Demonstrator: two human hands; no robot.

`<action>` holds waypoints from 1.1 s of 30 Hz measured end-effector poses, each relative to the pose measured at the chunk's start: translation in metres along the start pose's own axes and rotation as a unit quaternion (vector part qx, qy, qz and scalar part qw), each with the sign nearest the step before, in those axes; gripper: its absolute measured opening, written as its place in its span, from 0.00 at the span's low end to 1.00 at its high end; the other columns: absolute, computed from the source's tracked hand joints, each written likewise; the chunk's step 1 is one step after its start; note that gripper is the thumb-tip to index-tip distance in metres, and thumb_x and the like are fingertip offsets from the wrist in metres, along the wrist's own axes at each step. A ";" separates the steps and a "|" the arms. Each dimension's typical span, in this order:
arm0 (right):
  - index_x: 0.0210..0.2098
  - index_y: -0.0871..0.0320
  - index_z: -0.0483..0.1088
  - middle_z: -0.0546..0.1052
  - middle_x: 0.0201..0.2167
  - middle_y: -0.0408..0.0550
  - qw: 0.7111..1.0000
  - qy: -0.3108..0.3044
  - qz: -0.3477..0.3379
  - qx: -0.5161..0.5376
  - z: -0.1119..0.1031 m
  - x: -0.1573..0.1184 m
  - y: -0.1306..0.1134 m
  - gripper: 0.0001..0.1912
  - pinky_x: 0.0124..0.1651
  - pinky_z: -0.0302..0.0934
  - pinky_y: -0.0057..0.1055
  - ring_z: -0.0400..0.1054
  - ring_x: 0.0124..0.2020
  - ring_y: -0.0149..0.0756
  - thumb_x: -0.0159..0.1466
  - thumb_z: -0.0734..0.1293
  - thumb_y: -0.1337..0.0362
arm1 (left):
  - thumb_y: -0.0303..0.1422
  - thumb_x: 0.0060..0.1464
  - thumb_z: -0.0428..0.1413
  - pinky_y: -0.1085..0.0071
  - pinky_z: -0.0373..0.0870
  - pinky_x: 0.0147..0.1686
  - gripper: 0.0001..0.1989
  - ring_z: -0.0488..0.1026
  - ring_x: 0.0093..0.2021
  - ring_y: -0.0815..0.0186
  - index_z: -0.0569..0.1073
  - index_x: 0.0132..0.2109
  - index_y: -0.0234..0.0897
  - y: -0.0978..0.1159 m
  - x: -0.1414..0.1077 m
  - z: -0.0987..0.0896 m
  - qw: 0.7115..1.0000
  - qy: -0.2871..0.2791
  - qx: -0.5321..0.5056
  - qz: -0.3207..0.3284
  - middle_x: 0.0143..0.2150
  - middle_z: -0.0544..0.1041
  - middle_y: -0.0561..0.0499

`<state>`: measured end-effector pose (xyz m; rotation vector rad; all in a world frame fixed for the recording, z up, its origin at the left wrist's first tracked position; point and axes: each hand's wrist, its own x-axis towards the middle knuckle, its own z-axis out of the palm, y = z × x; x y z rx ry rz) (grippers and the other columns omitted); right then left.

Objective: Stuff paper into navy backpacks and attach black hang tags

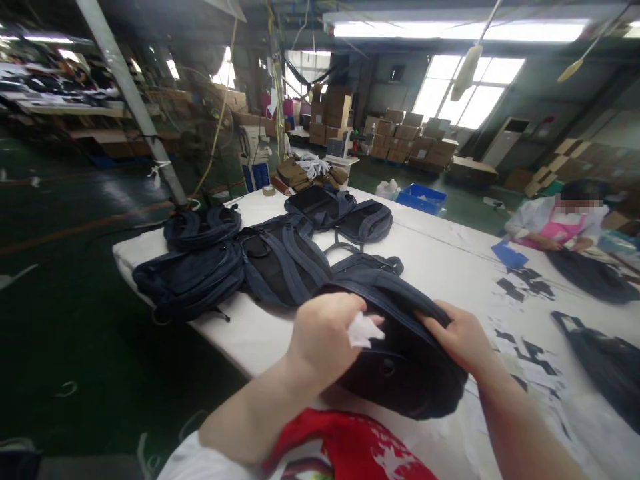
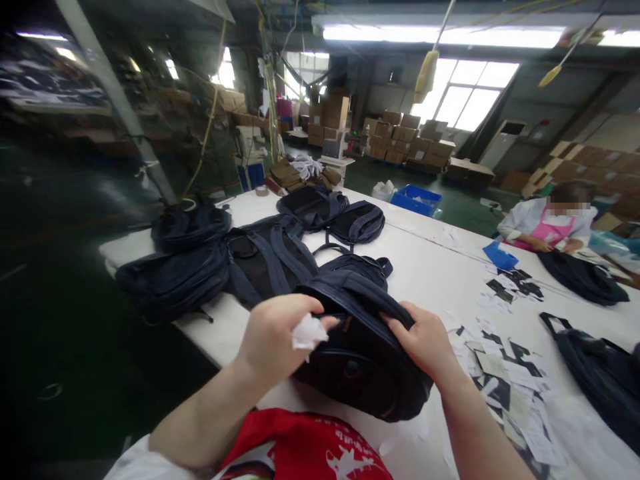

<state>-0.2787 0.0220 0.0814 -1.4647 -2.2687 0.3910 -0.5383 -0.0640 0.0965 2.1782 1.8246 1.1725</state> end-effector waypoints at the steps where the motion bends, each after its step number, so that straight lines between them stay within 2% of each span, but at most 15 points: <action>1: 0.36 0.55 0.75 0.80 0.29 0.45 1.000 -0.004 -0.007 0.004 0.001 0.001 -0.004 0.19 0.34 0.63 0.32 0.74 0.32 0.42 0.64 0.61 0.48 | 0.44 0.56 0.56 0.68 0.69 0.38 0.13 0.76 0.35 0.60 0.75 0.37 0.38 0.007 -0.006 0.007 0.999 -0.035 0.004 0.014 0.34 0.80 0.48; 4: 0.35 0.54 0.74 0.80 0.29 0.45 0.999 -0.021 -0.023 0.011 0.007 0.002 -0.011 0.19 0.34 0.64 0.33 0.74 0.32 0.42 0.64 0.60 0.48 | 0.39 0.55 0.56 0.65 0.70 0.35 0.11 0.76 0.34 0.57 0.74 0.36 0.35 0.013 -0.014 0.034 0.991 -0.112 0.072 -0.020 0.33 0.79 0.45; 6: 0.35 0.54 0.74 0.80 0.29 0.44 0.999 -0.033 -0.028 0.007 0.009 0.001 -0.011 0.19 0.34 0.65 0.33 0.74 0.32 0.42 0.65 0.60 0.47 | 0.34 0.57 0.52 0.65 0.71 0.34 0.09 0.76 0.34 0.56 0.74 0.35 0.34 0.008 -0.012 0.046 0.986 -0.126 0.103 -0.040 0.33 0.79 0.43; 8: 0.35 0.53 0.74 0.79 0.29 0.44 0.999 -0.042 -0.030 -0.004 0.011 -0.002 -0.010 0.19 0.34 0.66 0.33 0.74 0.32 0.42 0.64 0.60 0.47 | 0.31 0.58 0.50 0.64 0.71 0.35 0.09 0.76 0.35 0.57 0.73 0.35 0.34 0.003 -0.011 0.049 0.987 -0.124 0.094 -0.030 0.34 0.79 0.43; 10: 0.38 0.53 0.73 0.79 0.30 0.45 0.999 -0.001 -0.035 -0.036 0.011 -0.006 -0.010 0.19 0.34 0.67 0.35 0.74 0.32 0.44 0.63 0.61 0.46 | 0.34 0.57 0.51 0.64 0.72 0.36 0.09 0.77 0.36 0.56 0.73 0.35 0.34 0.002 -0.010 0.047 0.991 -0.123 0.058 -0.018 0.34 0.79 0.43; 12: 0.45 0.54 0.72 0.80 0.37 0.50 0.989 0.108 -0.063 -0.075 0.011 -0.015 -0.015 0.23 0.38 0.68 0.41 0.74 0.38 0.50 0.61 0.62 0.44 | 0.39 0.54 0.54 0.63 0.72 0.36 0.11 0.77 0.35 0.56 0.73 0.34 0.35 0.005 -0.011 0.045 0.991 -0.127 0.019 -0.022 0.34 0.79 0.44; 14: 0.53 0.56 0.68 0.77 0.47 0.56 0.967 0.200 -0.125 -0.096 0.012 -0.026 -0.022 0.29 0.48 0.66 0.47 0.72 0.46 0.55 0.60 0.64 0.45 | 0.42 0.51 0.54 0.64 0.72 0.34 0.12 0.77 0.34 0.56 0.72 0.32 0.37 0.009 -0.013 0.045 0.991 -0.132 -0.015 -0.028 0.33 0.79 0.46; 16: 0.57 0.56 0.66 0.74 0.52 0.56 0.951 0.208 -0.203 -0.105 0.015 -0.035 -0.027 0.29 0.55 0.62 0.48 0.69 0.51 0.54 0.61 0.65 0.48 | 0.43 0.51 0.54 0.66 0.72 0.32 0.12 0.77 0.33 0.57 0.71 0.31 0.38 0.012 -0.015 0.047 0.990 -0.133 -0.045 -0.019 0.32 0.79 0.48; 19: 0.60 0.53 0.64 0.74 0.52 0.52 0.932 0.176 -0.285 -0.141 0.022 -0.041 -0.028 0.25 0.56 0.61 0.48 0.70 0.49 0.51 0.64 0.62 0.57 | 0.42 0.53 0.53 0.69 0.70 0.30 0.12 0.77 0.33 0.60 0.72 0.31 0.38 0.013 -0.017 0.049 0.988 -0.135 -0.075 0.010 0.31 0.79 0.49; 23: 0.63 0.51 0.62 0.75 0.53 0.49 0.916 0.180 -0.317 -0.167 0.027 -0.038 -0.020 0.25 0.56 0.62 0.47 0.70 0.49 0.49 0.66 0.61 0.64 | 0.41 0.55 0.52 0.68 0.70 0.29 0.12 0.78 0.33 0.58 0.73 0.32 0.37 0.011 -0.014 0.040 0.984 -0.172 -0.043 0.017 0.32 0.80 0.46; 27: 0.60 0.50 0.66 0.76 0.52 0.47 0.924 0.181 -0.300 -0.152 0.022 -0.037 -0.016 0.24 0.56 0.62 0.45 0.71 0.49 0.47 0.65 0.62 0.66 | 0.38 0.56 0.52 0.65 0.72 0.31 0.11 0.78 0.34 0.55 0.74 0.33 0.36 0.005 -0.005 0.019 0.978 -0.203 0.048 0.020 0.33 0.79 0.43; 30: 0.57 0.50 0.69 0.76 0.51 0.45 0.935 0.172 -0.283 -0.125 0.016 -0.039 -0.013 0.21 0.56 0.63 0.44 0.71 0.49 0.45 0.65 0.63 0.65 | 0.34 0.53 0.53 0.64 0.73 0.33 0.07 0.78 0.36 0.54 0.74 0.34 0.36 -0.013 0.002 0.004 0.971 -0.221 0.089 0.019 0.34 0.79 0.43; 33: 0.55 0.50 0.71 0.77 0.50 0.46 0.943 0.183 -0.257 -0.101 0.010 -0.038 -0.007 0.18 0.57 0.62 0.46 0.71 0.48 0.45 0.66 0.62 0.64 | 0.31 0.52 0.53 0.64 0.72 0.36 0.06 0.78 0.37 0.53 0.75 0.34 0.35 -0.047 0.003 -0.002 0.964 -0.232 0.123 -0.045 0.35 0.79 0.41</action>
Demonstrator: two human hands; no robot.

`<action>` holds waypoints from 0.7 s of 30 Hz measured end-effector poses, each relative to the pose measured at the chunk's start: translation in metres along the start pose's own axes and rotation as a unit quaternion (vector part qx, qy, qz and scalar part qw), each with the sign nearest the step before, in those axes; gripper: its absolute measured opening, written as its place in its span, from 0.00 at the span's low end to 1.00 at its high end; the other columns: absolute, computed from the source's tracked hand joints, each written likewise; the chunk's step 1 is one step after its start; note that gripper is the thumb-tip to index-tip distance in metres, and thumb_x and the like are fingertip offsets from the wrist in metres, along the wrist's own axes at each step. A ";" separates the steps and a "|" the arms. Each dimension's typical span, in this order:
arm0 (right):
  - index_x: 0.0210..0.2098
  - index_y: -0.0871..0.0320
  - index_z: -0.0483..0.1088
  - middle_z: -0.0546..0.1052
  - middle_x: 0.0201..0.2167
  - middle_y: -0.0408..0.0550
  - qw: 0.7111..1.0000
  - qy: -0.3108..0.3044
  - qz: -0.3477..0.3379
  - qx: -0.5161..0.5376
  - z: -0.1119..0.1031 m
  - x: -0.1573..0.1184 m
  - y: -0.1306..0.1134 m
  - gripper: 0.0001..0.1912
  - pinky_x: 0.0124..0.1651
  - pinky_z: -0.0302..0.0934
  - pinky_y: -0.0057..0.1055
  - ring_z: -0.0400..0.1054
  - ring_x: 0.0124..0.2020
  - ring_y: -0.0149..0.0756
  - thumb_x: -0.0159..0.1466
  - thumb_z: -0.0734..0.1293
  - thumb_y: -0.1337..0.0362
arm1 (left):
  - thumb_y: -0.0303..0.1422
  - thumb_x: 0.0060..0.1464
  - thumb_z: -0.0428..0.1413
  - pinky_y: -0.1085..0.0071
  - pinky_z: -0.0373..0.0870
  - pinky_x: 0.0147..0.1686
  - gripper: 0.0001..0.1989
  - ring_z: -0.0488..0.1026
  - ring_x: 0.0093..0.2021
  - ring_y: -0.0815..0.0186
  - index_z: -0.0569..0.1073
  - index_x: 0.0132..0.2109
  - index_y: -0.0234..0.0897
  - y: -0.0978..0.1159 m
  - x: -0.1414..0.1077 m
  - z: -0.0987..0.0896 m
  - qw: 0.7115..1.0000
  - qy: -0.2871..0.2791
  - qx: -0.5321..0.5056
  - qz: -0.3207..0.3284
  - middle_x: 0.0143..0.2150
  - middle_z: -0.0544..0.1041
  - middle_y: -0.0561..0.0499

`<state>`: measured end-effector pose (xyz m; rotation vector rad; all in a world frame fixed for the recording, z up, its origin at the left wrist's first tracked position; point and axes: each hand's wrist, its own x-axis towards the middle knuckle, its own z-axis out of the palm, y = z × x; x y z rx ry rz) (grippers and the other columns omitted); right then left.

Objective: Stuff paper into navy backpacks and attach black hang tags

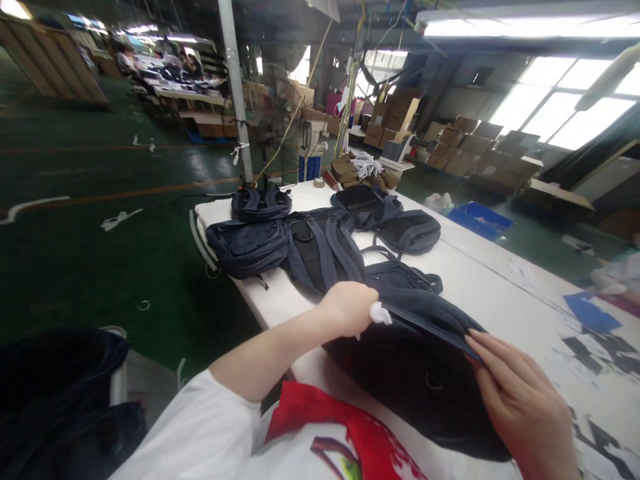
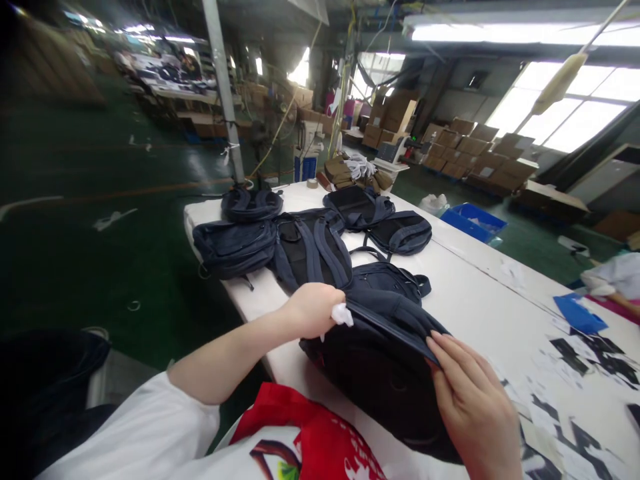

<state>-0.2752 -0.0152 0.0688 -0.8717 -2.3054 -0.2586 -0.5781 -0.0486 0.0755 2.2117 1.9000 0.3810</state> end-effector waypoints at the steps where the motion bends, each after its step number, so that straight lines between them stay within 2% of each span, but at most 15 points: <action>1: 0.54 0.50 0.71 0.77 0.50 0.46 1.000 0.010 0.016 0.002 -0.001 0.000 0.003 0.18 0.58 0.62 0.46 0.71 0.48 0.45 0.66 0.62 0.64 | 0.30 0.51 0.53 0.64 0.72 0.37 0.06 0.78 0.39 0.53 0.75 0.34 0.35 -0.013 0.001 0.004 0.999 -0.008 -0.003 -0.036 0.35 0.80 0.41; 5: 0.51 0.51 0.74 0.77 0.49 0.47 0.996 0.035 0.078 0.017 0.000 0.001 0.018 0.15 0.57 0.63 0.46 0.72 0.47 0.45 0.66 0.62 0.60 | 0.29 0.51 0.54 0.66 0.70 0.39 0.06 0.77 0.41 0.54 0.76 0.33 0.36 -0.058 0.004 0.036 0.988 -0.046 -0.035 -0.142 0.38 0.80 0.41; 8: 0.48 0.52 0.76 0.78 0.47 0.47 0.992 0.041 0.115 0.020 0.003 0.001 0.028 0.15 0.56 0.65 0.46 0.73 0.46 0.45 0.66 0.62 0.57 | 0.31 0.53 0.53 0.70 0.69 0.37 0.08 0.78 0.39 0.58 0.77 0.33 0.37 -0.076 0.002 0.066 0.980 -0.064 -0.054 -0.178 0.38 0.81 0.43; 12: 0.45 0.52 0.77 0.79 0.46 0.48 0.983 0.047 0.176 0.003 0.002 0.000 0.039 0.16 0.55 0.66 0.48 0.73 0.46 0.46 0.66 0.61 0.54 | 0.32 0.56 0.53 0.74 0.66 0.32 0.09 0.77 0.36 0.62 0.77 0.32 0.36 -0.080 -0.004 0.098 0.967 -0.085 -0.088 -0.222 0.35 0.81 0.45; 15: 0.44 0.52 0.77 0.79 0.45 0.48 0.979 0.044 0.199 0.011 0.001 -0.002 0.046 0.16 0.56 0.66 0.48 0.73 0.47 0.46 0.66 0.62 0.54 | 0.33 0.57 0.52 0.74 0.65 0.30 0.10 0.76 0.33 0.64 0.77 0.33 0.36 -0.077 -0.009 0.113 0.961 -0.090 -0.112 -0.238 0.33 0.81 0.47; 18: 0.44 0.52 0.77 0.79 0.45 0.47 0.974 0.054 0.220 0.016 0.003 -0.008 0.056 0.15 0.56 0.66 0.45 0.73 0.48 0.45 0.65 0.63 0.55 | 0.36 0.58 0.52 0.74 0.65 0.33 0.11 0.76 0.36 0.63 0.77 0.33 0.36 -0.073 -0.012 0.117 0.962 -0.087 -0.116 -0.232 0.34 0.81 0.47; 21: 0.44 0.52 0.77 0.79 0.46 0.47 0.967 0.069 0.242 0.036 0.005 -0.018 0.066 0.14 0.57 0.65 0.43 0.73 0.48 0.43 0.65 0.63 0.57 | 0.37 0.58 0.52 0.72 0.67 0.38 0.11 0.76 0.39 0.61 0.77 0.36 0.38 -0.067 -0.015 0.112 0.970 -0.076 -0.105 -0.204 0.37 0.81 0.47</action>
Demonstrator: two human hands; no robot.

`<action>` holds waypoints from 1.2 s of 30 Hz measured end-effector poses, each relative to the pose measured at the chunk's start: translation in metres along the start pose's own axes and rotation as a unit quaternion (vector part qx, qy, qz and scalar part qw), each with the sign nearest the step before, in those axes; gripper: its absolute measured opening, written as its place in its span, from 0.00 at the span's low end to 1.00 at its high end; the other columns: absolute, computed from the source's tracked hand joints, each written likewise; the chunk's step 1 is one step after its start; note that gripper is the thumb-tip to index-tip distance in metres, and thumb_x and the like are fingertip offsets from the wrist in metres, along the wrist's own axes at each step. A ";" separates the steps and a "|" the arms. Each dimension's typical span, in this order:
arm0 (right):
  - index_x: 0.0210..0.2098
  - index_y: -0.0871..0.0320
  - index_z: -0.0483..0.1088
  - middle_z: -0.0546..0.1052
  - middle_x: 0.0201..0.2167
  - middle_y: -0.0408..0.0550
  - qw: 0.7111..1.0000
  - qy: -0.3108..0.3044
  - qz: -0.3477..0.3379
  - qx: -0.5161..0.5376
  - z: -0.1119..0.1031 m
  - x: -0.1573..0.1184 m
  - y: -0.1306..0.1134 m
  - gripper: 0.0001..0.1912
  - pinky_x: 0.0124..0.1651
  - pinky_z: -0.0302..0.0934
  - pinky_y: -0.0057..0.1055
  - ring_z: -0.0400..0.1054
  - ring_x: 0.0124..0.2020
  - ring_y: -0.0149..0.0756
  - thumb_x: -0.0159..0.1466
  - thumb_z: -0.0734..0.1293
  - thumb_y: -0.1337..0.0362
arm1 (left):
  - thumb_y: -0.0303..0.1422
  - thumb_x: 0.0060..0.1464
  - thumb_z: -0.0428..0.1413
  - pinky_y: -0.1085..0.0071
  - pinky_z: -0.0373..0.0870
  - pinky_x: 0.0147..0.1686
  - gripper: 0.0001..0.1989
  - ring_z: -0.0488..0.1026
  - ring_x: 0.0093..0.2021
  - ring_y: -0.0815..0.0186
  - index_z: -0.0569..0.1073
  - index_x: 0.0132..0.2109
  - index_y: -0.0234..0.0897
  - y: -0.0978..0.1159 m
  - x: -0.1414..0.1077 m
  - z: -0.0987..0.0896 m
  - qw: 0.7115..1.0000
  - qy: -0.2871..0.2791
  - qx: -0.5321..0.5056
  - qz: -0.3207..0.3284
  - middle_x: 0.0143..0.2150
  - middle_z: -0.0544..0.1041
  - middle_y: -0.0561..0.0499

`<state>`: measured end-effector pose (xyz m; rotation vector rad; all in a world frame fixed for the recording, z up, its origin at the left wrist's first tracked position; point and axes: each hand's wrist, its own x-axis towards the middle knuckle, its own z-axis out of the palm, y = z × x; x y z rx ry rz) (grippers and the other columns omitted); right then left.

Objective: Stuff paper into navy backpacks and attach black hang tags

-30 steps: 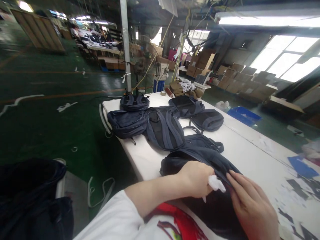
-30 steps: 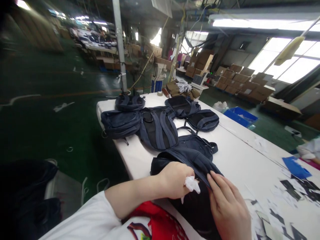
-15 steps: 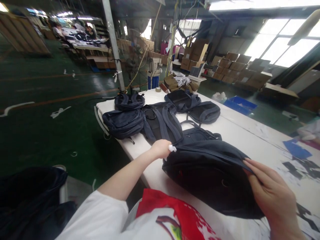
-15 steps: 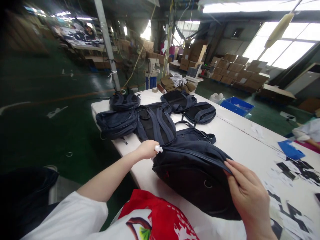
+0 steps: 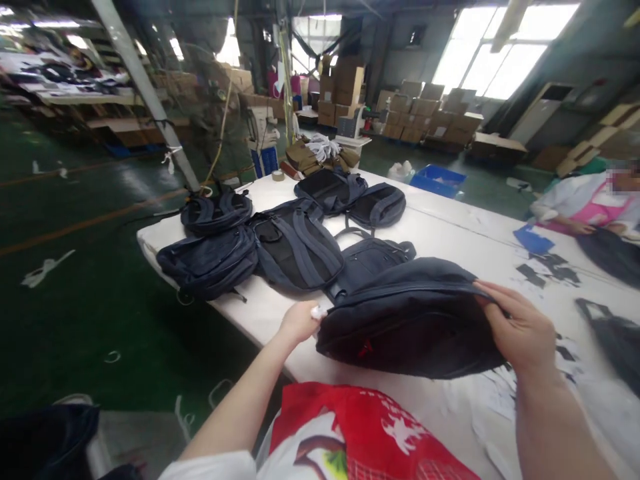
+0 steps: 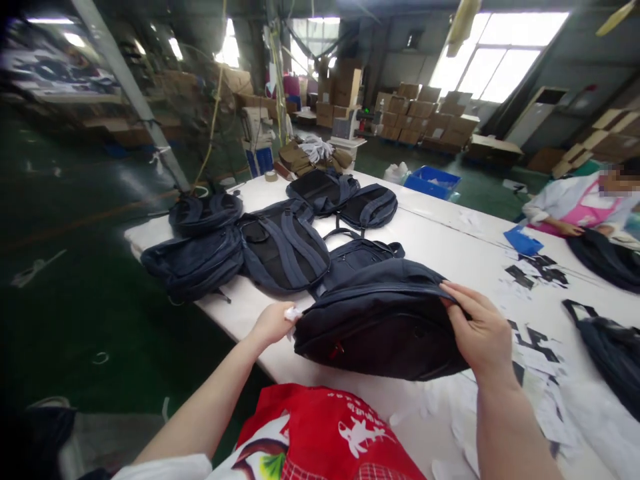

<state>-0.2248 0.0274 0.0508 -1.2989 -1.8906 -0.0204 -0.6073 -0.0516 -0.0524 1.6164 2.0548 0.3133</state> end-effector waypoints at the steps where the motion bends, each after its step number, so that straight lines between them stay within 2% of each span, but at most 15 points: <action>1: 0.44 0.52 0.78 0.79 0.46 0.47 1.000 0.000 0.005 0.010 -0.001 -0.002 0.004 0.14 0.57 0.65 0.43 0.73 0.48 0.42 0.64 0.64 0.57 | 0.37 0.58 0.52 0.70 0.68 0.40 0.10 0.76 0.41 0.61 0.77 0.39 0.38 0.002 -0.002 -0.002 1.000 0.016 -0.002 0.019 0.39 0.81 0.47; 5: 0.45 0.52 0.77 0.79 0.47 0.48 0.999 -0.016 0.013 0.040 -0.007 -0.012 0.012 0.14 0.57 0.66 0.42 0.73 0.48 0.41 0.64 0.64 0.60 | 0.38 0.57 0.54 0.66 0.68 0.51 0.18 0.75 0.50 0.59 0.72 0.53 0.40 0.019 -0.012 -0.013 0.984 0.089 -0.052 0.147 0.50 0.78 0.47; 8: 0.46 0.53 0.77 0.78 0.48 0.49 0.998 -0.030 0.016 0.056 -0.011 -0.017 0.007 0.13 0.57 0.66 0.42 0.72 0.49 0.40 0.65 0.64 0.61 | 0.41 0.55 0.56 0.65 0.66 0.57 0.24 0.71 0.56 0.59 0.68 0.58 0.41 0.045 -0.016 -0.022 0.961 0.086 -0.088 0.246 0.56 0.75 0.46; 10: 0.46 0.53 0.77 0.78 0.48 0.50 0.997 -0.038 0.010 0.066 -0.013 -0.020 0.003 0.13 0.57 0.65 0.41 0.72 0.50 0.39 0.65 0.63 0.61 | 0.43 0.50 0.61 0.63 0.65 0.58 0.31 0.70 0.58 0.57 0.66 0.60 0.41 0.066 -0.016 -0.025 0.955 0.072 -0.089 0.273 0.59 0.72 0.45; 12: 0.48 0.53 0.75 0.77 0.49 0.51 0.997 -0.041 0.005 0.064 -0.014 -0.024 0.001 0.14 0.58 0.64 0.41 0.71 0.52 0.40 0.65 0.64 0.61 | 0.44 0.44 0.65 0.61 0.68 0.55 0.35 0.72 0.55 0.53 0.67 0.59 0.42 0.084 -0.012 -0.024 0.958 0.038 -0.078 0.272 0.56 0.75 0.46; 14: 0.52 0.55 0.73 0.75 0.52 0.53 0.999 -0.033 0.018 0.037 -0.017 -0.030 0.004 0.18 0.60 0.62 0.44 0.68 0.55 0.43 0.64 0.66 0.58 | 0.42 0.44 0.65 0.63 0.71 0.47 0.27 0.76 0.47 0.54 0.72 0.52 0.42 0.097 -0.005 -0.019 0.959 -0.014 -0.088 0.271 0.47 0.79 0.48; 16: 0.56 0.56 0.69 0.73 0.55 0.55 0.998 -0.028 0.056 0.002 -0.020 -0.039 0.013 0.26 0.61 0.60 0.47 0.66 0.57 0.46 0.61 0.68 0.52 | 0.40 0.50 0.61 0.67 0.71 0.41 0.15 0.77 0.40 0.58 0.75 0.45 0.40 0.102 0.003 -0.012 0.950 -0.049 -0.120 0.283 0.41 0.81 0.50; 18: 0.59 0.56 0.65 0.71 0.57 0.56 0.992 -0.042 0.119 -0.019 -0.023 -0.051 0.027 0.32 0.62 0.59 0.49 0.65 0.58 0.49 0.60 0.68 0.48 | 0.38 0.53 0.58 0.69 0.70 0.40 0.11 0.76 0.38 0.61 0.76 0.42 0.39 0.103 0.010 -0.005 0.945 -0.045 -0.145 0.289 0.39 0.80 0.50; 21: 0.62 0.58 0.62 0.69 0.59 0.58 0.971 -0.082 0.220 -0.040 -0.025 -0.072 0.052 0.37 0.62 0.58 0.50 0.64 0.59 0.52 0.59 0.67 0.45 | 0.39 0.53 0.58 0.69 0.68 0.39 0.12 0.75 0.37 0.62 0.76 0.41 0.38 0.107 0.021 0.002 0.950 -0.019 -0.148 0.276 0.37 0.80 0.50; 24: 0.62 0.58 0.62 0.70 0.59 0.58 0.955 -0.101 0.275 -0.047 -0.024 -0.091 0.073 0.36 0.59 0.61 0.50 0.66 0.58 0.54 0.60 0.65 0.46 | 0.42 0.51 0.59 0.71 0.66 0.35 0.13 0.74 0.33 0.63 0.75 0.38 0.37 0.117 0.032 0.007 0.954 -0.006 -0.149 0.262 0.33 0.78 0.51; 27: 0.60 0.58 0.63 0.74 0.54 0.58 0.939 -0.127 0.316 -0.038 -0.025 -0.109 0.088 0.32 0.52 0.66 0.45 0.72 0.50 0.51 0.62 0.63 0.48 | 0.43 0.51 0.59 0.72 0.65 0.32 0.13 0.72 0.31 0.65 0.74 0.35 0.37 0.130 0.039 0.011 0.954 -0.001 -0.153 0.257 0.30 0.77 0.52; 29: 0.58 0.58 0.66 0.78 0.48 0.57 0.921 -0.176 0.348 -0.029 -0.028 -0.122 0.095 0.28 0.47 0.68 0.41 0.74 0.44 0.48 0.64 0.61 0.49 | 0.44 0.51 0.59 0.72 0.65 0.32 0.13 0.72 0.31 0.65 0.74 0.35 0.37 0.139 0.038 0.014 0.956 0.009 -0.153 0.251 0.30 0.77 0.52; 31: 0.53 0.58 0.70 0.79 0.45 0.57 0.901 -0.244 0.359 -0.011 -0.032 -0.140 0.100 0.25 0.46 0.67 0.39 0.75 0.42 0.47 0.64 0.60 0.50 | 0.44 0.52 0.58 0.72 0.65 0.32 0.13 0.73 0.31 0.64 0.74 0.35 0.37 0.144 0.032 0.019 0.957 0.017 -0.153 0.246 0.30 0.77 0.52; 36: 0.50 0.62 0.75 0.78 0.49 0.58 0.842 -0.415 0.342 0.030 -0.051 -0.193 0.117 0.26 0.51 0.65 0.38 0.74 0.47 0.48 0.61 0.63 0.50 | 0.46 0.51 0.58 0.70 0.69 0.36 0.17 0.76 0.35 0.60 0.76 0.39 0.36 0.141 0.010 0.034 0.963 0.020 -0.177 0.203 0.34 0.80 0.50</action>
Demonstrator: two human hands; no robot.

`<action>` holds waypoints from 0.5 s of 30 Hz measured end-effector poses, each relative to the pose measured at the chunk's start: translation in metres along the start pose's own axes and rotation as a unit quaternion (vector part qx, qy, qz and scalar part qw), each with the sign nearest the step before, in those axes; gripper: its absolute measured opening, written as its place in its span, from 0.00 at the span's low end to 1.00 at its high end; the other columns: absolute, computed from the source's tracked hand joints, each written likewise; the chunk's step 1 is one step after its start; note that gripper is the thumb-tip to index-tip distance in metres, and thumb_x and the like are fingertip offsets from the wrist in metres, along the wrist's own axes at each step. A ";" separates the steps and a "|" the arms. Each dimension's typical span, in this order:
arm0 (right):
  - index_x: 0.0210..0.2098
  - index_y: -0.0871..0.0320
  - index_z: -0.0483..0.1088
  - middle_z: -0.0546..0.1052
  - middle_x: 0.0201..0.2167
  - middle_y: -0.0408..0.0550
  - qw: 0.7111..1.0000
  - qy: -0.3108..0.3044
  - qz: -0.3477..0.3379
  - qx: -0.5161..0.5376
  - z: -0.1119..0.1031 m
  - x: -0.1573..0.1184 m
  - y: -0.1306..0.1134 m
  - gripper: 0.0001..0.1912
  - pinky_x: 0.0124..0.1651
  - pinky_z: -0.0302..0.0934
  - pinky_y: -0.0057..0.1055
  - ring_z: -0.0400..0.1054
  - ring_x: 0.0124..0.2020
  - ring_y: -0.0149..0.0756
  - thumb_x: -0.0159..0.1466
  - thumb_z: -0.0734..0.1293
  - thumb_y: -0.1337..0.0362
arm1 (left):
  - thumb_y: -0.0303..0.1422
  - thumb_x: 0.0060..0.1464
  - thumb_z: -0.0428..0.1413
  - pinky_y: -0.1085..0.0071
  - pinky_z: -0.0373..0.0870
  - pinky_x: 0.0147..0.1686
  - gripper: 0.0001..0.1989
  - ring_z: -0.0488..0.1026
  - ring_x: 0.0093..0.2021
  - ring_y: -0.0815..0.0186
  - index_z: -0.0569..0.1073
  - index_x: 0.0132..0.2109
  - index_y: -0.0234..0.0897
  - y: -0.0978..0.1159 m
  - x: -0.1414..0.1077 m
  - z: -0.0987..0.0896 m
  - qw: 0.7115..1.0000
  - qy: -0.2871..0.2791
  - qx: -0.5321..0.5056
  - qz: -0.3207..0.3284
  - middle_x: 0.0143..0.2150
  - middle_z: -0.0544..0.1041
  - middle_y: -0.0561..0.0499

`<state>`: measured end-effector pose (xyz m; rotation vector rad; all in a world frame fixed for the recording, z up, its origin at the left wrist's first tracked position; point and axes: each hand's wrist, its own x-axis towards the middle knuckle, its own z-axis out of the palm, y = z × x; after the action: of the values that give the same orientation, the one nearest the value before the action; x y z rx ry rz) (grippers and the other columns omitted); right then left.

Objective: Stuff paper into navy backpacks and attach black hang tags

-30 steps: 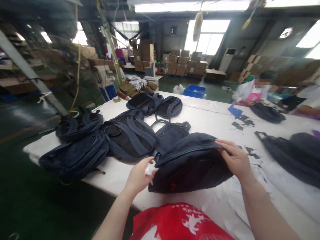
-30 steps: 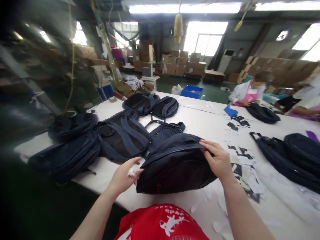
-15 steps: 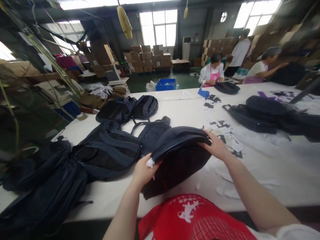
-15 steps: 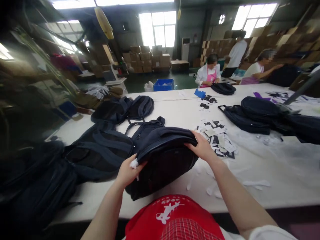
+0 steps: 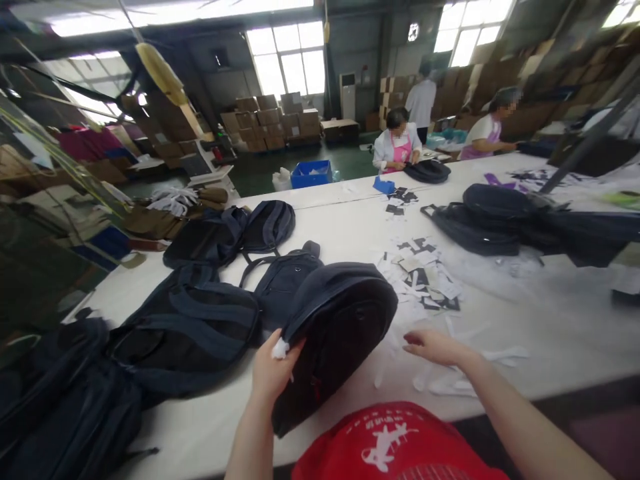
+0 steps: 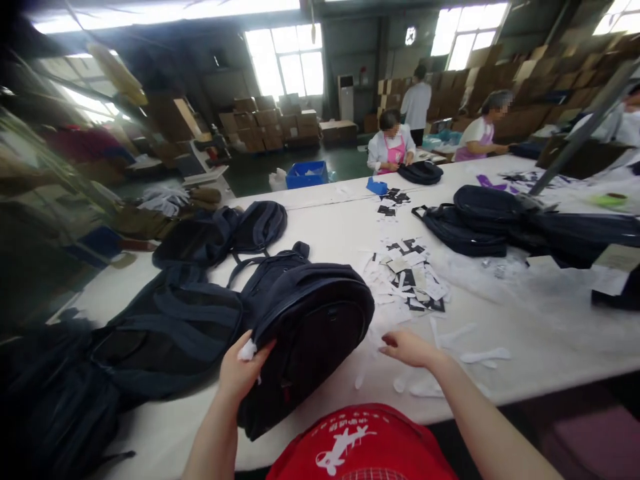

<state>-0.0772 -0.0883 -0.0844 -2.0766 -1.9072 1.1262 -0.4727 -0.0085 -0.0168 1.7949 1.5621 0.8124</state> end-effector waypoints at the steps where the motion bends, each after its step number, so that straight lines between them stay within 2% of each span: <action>1: 0.50 0.62 0.75 0.78 0.49 0.58 1.000 -0.023 0.004 -0.004 0.002 -0.006 0.012 0.26 0.51 0.65 0.38 0.74 0.46 0.48 0.61 0.63 0.50 | 0.47 0.49 0.58 0.69 0.70 0.36 0.19 0.76 0.36 0.59 0.76 0.40 0.36 -0.001 -0.006 0.003 1.000 0.011 -0.003 -0.017 0.35 0.81 0.49; 6: 0.45 0.63 0.77 0.80 0.44 0.60 0.997 -0.048 0.066 -0.011 0.001 -0.025 0.085 0.24 0.47 0.64 0.39 0.74 0.43 0.51 0.59 0.64 0.52 | 0.50 0.43 0.60 0.66 0.73 0.39 0.26 0.78 0.42 0.52 0.77 0.46 0.37 0.000 -0.033 0.013 0.990 0.070 0.037 -0.115 0.39 0.82 0.48; 10: 0.41 0.64 0.78 0.79 0.44 0.64 0.990 -0.063 0.129 -0.005 -0.003 -0.037 0.155 0.21 0.50 0.62 0.42 0.72 0.47 0.54 0.58 0.65 0.55 | 0.49 0.42 0.60 0.65 0.74 0.39 0.26 0.78 0.44 0.50 0.78 0.46 0.38 0.012 -0.045 0.020 0.979 0.095 0.099 -0.149 0.39 0.82 0.47; 12: 0.37 0.63 0.79 0.80 0.40 0.62 0.984 -0.101 0.148 0.016 0.001 -0.044 0.186 0.17 0.47 0.64 0.41 0.74 0.44 0.52 0.57 0.65 0.57 | 0.49 0.42 0.60 0.64 0.73 0.36 0.25 0.78 0.43 0.50 0.78 0.44 0.38 0.018 -0.048 0.023 0.971 0.110 0.134 -0.165 0.37 0.82 0.47; 15: 0.31 0.59 0.79 0.81 0.31 0.53 0.966 -0.194 0.157 0.068 0.016 -0.054 0.218 0.14 0.36 0.67 0.36 0.76 0.32 0.44 0.57 0.63 0.59 | 0.49 0.42 0.61 0.66 0.72 0.31 0.24 0.78 0.39 0.51 0.77 0.42 0.38 0.025 -0.054 0.026 0.958 0.120 0.171 -0.196 0.34 0.81 0.48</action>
<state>0.0954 -0.1879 -0.1898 -2.2653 -1.6071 1.7957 -0.4435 -0.0668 -0.0161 1.5663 2.2415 0.6105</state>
